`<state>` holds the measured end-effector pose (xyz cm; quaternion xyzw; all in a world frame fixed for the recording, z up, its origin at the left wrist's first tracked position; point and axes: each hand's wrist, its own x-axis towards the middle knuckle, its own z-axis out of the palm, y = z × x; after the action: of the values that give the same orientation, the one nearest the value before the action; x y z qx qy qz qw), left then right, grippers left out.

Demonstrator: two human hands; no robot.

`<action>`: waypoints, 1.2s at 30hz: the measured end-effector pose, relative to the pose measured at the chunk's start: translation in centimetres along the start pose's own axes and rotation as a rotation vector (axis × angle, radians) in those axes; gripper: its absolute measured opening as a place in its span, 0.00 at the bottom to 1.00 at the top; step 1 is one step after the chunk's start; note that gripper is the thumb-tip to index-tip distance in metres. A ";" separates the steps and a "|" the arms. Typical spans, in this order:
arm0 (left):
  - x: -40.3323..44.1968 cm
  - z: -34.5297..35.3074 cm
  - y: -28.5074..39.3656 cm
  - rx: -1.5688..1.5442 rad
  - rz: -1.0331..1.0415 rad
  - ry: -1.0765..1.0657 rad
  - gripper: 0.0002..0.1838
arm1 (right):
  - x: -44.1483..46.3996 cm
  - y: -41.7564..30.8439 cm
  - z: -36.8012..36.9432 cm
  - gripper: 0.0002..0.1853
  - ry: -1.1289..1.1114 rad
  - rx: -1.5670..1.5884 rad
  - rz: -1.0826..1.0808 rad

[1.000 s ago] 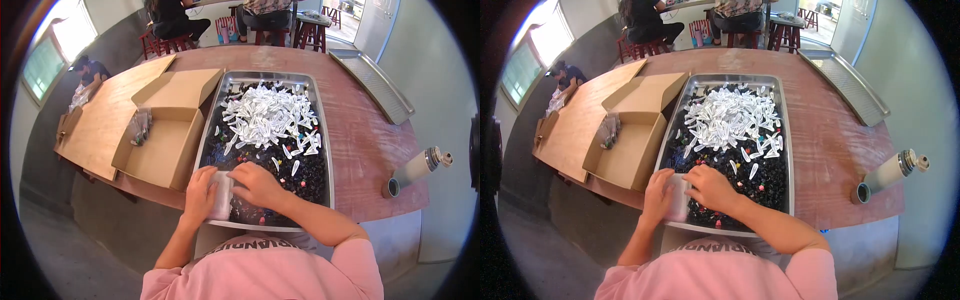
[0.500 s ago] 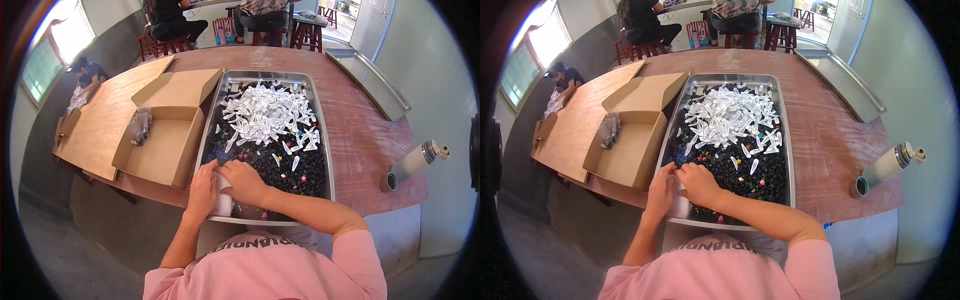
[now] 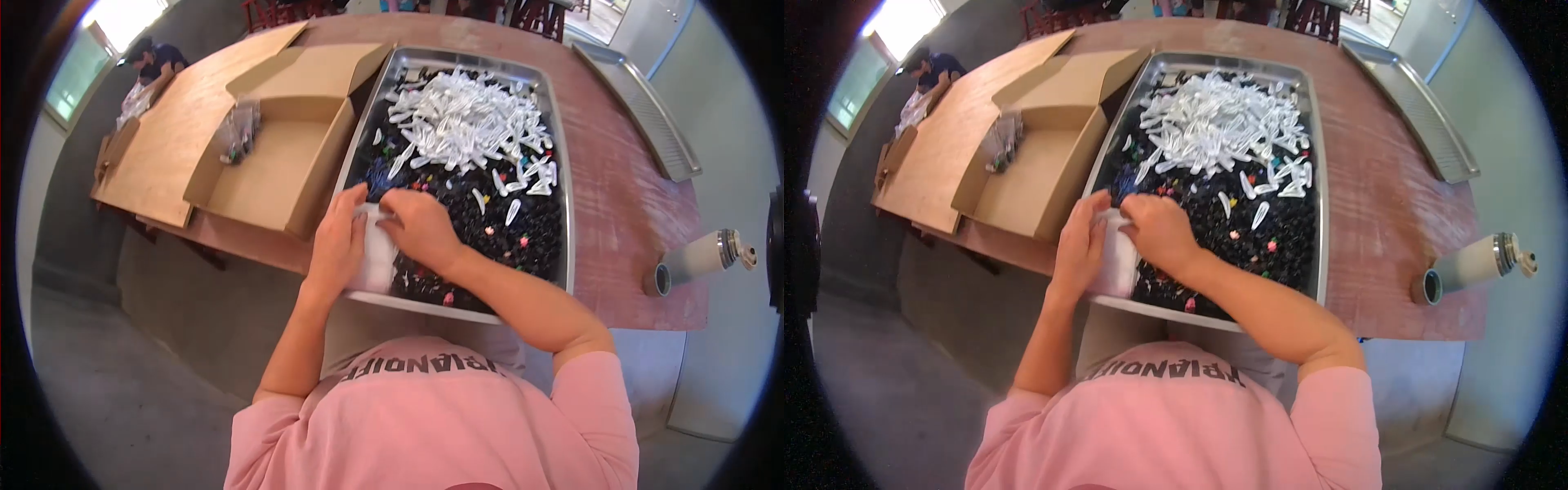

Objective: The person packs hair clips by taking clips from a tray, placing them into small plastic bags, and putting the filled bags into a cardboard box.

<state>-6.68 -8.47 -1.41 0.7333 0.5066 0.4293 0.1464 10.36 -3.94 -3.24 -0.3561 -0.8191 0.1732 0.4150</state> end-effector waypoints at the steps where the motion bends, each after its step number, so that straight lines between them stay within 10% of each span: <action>1: 0.1 -0.1 -0.1 0.005 -0.020 -0.005 0.21 | 0.0 -0.1 -0.1 0.12 0.001 0.030 0.045; 36: 1.0 0.1 1.4 -0.427 -0.172 0.186 0.22 | 1.8 1.7 -7.4 0.12 -0.072 0.984 0.541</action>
<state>-5.59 -8.22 -0.08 0.5971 0.4763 0.5782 0.2868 16.37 -1.50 1.19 -0.3115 -0.5350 0.6473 0.4448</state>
